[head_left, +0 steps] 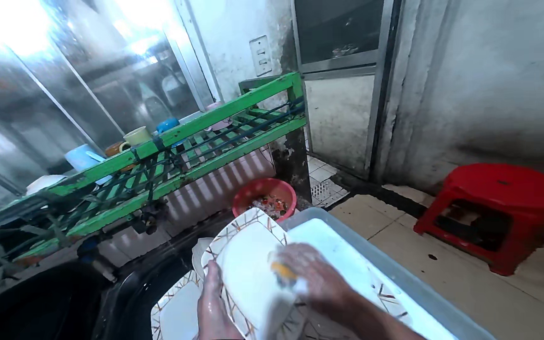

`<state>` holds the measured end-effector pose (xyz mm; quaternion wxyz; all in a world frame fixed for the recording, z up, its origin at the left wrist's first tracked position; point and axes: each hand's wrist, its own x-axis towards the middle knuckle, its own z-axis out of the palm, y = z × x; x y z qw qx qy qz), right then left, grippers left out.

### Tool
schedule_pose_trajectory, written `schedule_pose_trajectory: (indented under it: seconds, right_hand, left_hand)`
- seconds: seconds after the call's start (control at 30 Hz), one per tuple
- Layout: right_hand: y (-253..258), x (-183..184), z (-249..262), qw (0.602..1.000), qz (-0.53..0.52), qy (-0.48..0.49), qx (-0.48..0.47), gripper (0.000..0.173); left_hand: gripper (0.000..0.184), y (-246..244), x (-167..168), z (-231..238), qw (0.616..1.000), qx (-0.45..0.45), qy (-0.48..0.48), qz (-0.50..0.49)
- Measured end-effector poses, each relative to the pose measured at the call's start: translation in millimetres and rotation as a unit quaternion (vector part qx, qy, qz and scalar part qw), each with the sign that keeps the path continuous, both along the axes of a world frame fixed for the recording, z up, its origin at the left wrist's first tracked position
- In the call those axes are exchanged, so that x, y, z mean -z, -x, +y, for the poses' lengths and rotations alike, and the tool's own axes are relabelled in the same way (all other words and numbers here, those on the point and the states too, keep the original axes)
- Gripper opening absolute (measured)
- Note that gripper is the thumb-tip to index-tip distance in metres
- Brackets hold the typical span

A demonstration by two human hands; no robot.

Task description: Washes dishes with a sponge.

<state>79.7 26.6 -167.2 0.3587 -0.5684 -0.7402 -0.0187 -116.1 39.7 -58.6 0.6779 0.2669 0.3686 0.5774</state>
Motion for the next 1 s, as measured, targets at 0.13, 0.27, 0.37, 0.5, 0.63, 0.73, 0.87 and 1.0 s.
schedule_pose_trajectory:
  seconds: [0.13,0.27,0.37,0.5,0.63,0.73,0.87,1.0]
  right_hand:
    - [-19,-20,15,0.991,0.076,0.097,0.058,0.056]
    - [59,-16,-6,0.987,0.125,-0.093,-0.031,0.048]
    - [43,4,-23,0.989,0.085,-0.037,-0.115,0.042]
    - [-24,-12,5,0.995,0.0,0.084,-0.046,0.046]
    - [-24,-45,26,0.999,-0.028,-0.039,-0.014,0.04]
    - [-37,-32,24,1.0,-0.029,0.003,-0.009,0.038]
    - [-13,-16,-19,0.993,0.004,0.073,-0.089,0.039]
    - [-19,-13,-35,0.981,0.058,0.139,-0.12,0.037]
  left_hand:
    - [0.044,-24,19,-28,0.988,0.05,0.014,0.142]
    - [0.05,-32,25,-19,0.987,0.02,-0.004,0.156]
    - [0.051,-11,8,0,0.999,-0.012,-0.003,0.04]
    - [0.045,-1,6,-9,0.988,0.019,0.036,0.15]
    - [0.046,-15,7,-19,0.984,0.073,0.068,0.146]
    - [0.047,-7,-1,-5,0.995,0.033,0.038,0.087]
    - [0.045,9,-1,18,0.997,-0.049,0.02,0.062]
    - [0.046,17,18,13,0.982,-0.008,-0.018,0.19]
